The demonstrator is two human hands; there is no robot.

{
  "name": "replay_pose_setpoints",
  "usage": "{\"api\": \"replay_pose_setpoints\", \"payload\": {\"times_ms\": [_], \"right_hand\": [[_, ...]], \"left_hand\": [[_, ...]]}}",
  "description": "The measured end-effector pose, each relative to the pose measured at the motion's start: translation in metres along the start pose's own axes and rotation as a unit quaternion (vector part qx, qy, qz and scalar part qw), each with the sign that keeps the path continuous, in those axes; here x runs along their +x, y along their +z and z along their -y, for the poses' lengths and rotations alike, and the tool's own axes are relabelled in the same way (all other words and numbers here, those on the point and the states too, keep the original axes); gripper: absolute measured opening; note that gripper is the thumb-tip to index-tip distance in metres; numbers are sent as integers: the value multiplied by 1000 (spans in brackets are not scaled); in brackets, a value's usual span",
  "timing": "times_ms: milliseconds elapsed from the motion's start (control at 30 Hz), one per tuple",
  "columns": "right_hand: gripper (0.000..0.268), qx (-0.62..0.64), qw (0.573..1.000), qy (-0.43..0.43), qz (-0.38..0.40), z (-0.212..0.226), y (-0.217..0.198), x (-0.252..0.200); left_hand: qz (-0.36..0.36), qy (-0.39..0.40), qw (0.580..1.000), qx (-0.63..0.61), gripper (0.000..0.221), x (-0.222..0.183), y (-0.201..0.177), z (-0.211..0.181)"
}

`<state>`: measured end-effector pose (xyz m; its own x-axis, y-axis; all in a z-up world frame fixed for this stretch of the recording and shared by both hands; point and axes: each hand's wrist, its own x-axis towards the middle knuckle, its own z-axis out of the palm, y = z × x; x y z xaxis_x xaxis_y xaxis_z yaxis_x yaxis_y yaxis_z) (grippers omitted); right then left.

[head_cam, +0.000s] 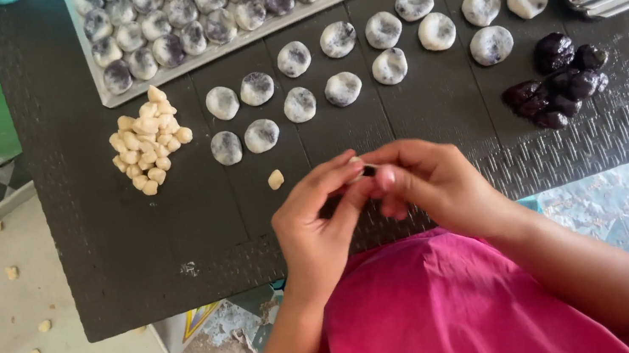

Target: Manually preparing filled dough balls by flattening dough, adding filling, and sealing them.

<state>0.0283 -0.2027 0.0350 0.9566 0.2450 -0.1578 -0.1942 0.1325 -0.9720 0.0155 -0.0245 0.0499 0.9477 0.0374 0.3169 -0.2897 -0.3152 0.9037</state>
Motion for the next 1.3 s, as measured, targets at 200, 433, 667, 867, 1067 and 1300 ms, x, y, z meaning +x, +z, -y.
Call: {"api": "replay_pose_setpoints", "payload": {"times_ms": [200,433,667,867,1067,1300], "right_hand": [[20,-458,837,-301,-13,-28,-21,10],[29,-438,816,-374,-52,-13,-6,4],[35,-413,889,-53,191,53,-17,67],[64,-639,709,53,294,57,11,76],[58,-625,711,89,309,62,8,83],[39,-531,799,-48,279,52,-12,66]], "left_hand": [[98,130,962,218,24,-8,-10,22],[19,86,983,162,41,-10,9,38],[23,73,989,130,27,-17,-7,29],[16,144,962,233,14,-21,-17,35],[41,187,945,266,23,-29,-15,48],[-41,146,900,408,21,-13,-55,41]]}}
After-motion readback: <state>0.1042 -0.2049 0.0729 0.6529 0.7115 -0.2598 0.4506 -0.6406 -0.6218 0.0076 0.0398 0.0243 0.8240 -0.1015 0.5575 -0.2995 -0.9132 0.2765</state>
